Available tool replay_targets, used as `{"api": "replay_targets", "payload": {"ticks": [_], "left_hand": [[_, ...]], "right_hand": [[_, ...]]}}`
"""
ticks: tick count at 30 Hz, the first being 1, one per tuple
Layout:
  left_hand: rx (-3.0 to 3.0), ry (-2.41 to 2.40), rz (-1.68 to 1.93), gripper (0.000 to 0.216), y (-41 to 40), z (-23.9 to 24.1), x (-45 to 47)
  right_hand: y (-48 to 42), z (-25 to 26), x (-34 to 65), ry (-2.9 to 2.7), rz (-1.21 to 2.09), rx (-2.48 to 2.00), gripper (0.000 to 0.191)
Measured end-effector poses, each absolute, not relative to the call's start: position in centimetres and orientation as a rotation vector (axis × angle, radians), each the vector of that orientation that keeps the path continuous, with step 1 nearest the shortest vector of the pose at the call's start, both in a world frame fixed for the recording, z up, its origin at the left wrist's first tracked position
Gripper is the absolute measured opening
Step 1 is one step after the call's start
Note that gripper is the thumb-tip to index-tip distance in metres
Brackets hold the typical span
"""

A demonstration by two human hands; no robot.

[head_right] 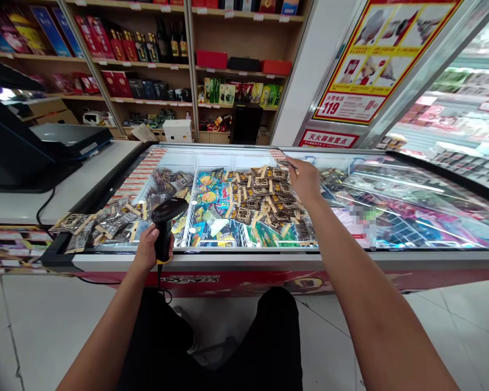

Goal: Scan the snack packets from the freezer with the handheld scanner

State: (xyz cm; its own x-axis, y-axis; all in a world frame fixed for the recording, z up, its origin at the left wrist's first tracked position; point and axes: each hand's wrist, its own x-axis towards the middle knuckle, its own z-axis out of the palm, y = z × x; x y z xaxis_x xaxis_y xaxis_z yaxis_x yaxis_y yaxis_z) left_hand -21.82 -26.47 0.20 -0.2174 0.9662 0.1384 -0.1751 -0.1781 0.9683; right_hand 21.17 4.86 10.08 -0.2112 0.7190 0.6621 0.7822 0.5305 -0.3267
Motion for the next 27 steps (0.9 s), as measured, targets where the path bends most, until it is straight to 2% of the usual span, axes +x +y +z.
{"api": "replay_targets", "payload": {"ticks": [6, 18, 22, 27], "left_hand": [[1.073, 1.152, 1.570, 0.067, -26.5, 0.2, -21.8], [1.068, 1.108, 1.588, 0.064, -26.5, 0.1, -21.8], [1.037, 1.059, 1.649, 0.064, -26.4, 0.0, -21.7], [0.923, 1.035, 1.805, 0.070, -26.7, 0.1, -22.5]], "right_hand": [[5.1, 9.7, 20.0, -2.199, -0.089, -1.195, 0.051], [3.4, 9.3, 20.6, -2.129, -0.150, -1.164, 0.056], [0.7, 8.7, 17.3, -2.082, -0.251, -0.969, 0.048], [-3.6, 5.6, 8.7, -2.339, -0.111, -0.596, 0.042]]}}
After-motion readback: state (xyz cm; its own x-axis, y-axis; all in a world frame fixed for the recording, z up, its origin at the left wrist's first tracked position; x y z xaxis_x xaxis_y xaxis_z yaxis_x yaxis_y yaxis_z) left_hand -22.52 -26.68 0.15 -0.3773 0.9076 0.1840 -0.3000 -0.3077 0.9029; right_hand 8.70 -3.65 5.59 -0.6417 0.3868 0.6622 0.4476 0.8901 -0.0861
